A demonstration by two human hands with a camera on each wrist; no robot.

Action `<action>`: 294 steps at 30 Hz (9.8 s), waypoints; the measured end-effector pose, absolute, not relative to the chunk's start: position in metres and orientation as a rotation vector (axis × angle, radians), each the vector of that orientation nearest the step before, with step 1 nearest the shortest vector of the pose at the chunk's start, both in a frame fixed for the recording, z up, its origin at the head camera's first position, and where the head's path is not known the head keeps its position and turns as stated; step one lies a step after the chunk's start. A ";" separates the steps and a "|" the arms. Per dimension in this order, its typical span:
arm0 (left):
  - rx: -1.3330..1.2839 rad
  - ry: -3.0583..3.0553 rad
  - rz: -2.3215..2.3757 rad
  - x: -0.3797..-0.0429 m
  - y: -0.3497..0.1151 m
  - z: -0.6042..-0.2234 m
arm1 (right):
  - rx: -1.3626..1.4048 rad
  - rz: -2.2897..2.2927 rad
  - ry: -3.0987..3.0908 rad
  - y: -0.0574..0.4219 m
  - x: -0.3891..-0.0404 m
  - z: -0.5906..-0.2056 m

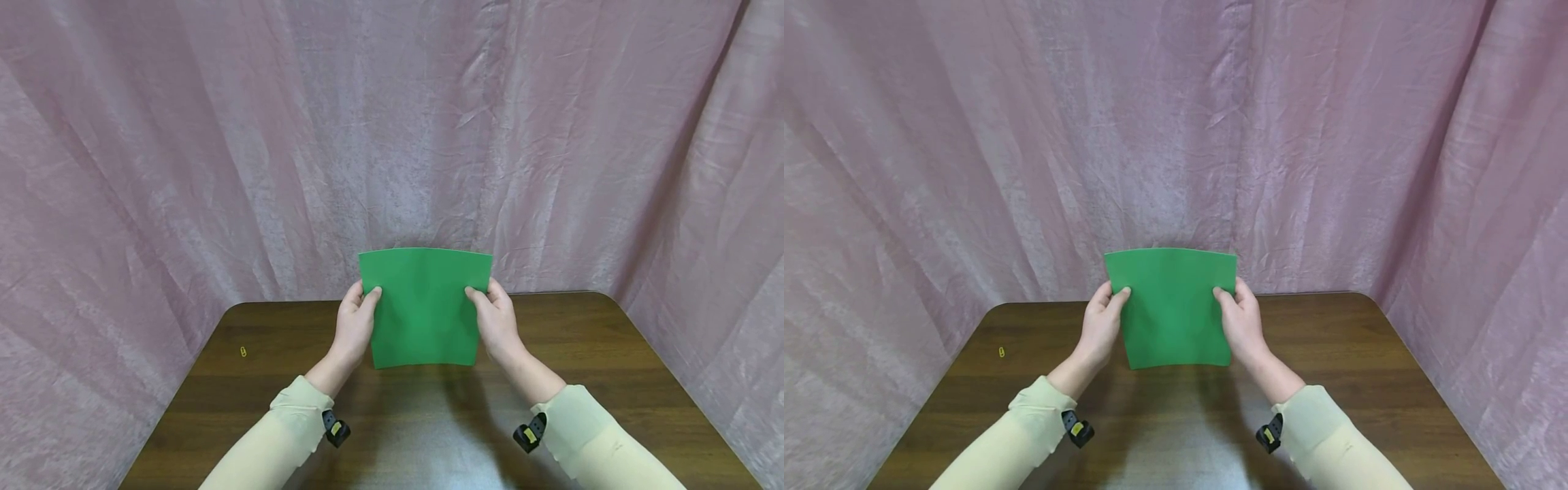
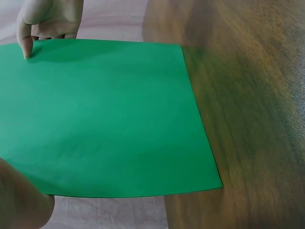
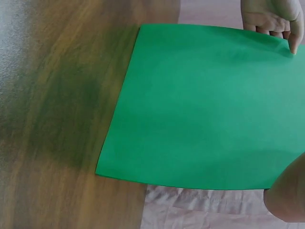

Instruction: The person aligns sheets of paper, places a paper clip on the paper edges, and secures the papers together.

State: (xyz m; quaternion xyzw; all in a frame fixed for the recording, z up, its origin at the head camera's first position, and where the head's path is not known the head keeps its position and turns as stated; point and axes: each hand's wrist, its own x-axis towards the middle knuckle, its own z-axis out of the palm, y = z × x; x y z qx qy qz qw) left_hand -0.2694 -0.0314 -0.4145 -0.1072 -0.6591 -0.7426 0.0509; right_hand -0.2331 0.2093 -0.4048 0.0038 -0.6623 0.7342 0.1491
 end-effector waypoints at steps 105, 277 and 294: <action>-0.426 -2.069 -2.274 -0.262 -0.028 -0.431 | 0.496 0.200 -2.418 0.224 -0.237 -0.330; -0.181 -2.425 -2.354 -0.248 -0.042 -0.509 | -0.322 2.241 -2.379 0.228 -0.222 -0.493; -0.168 -2.420 -2.421 -0.249 -0.043 -0.510 | -0.279 2.244 -2.325 0.223 -0.219 -0.499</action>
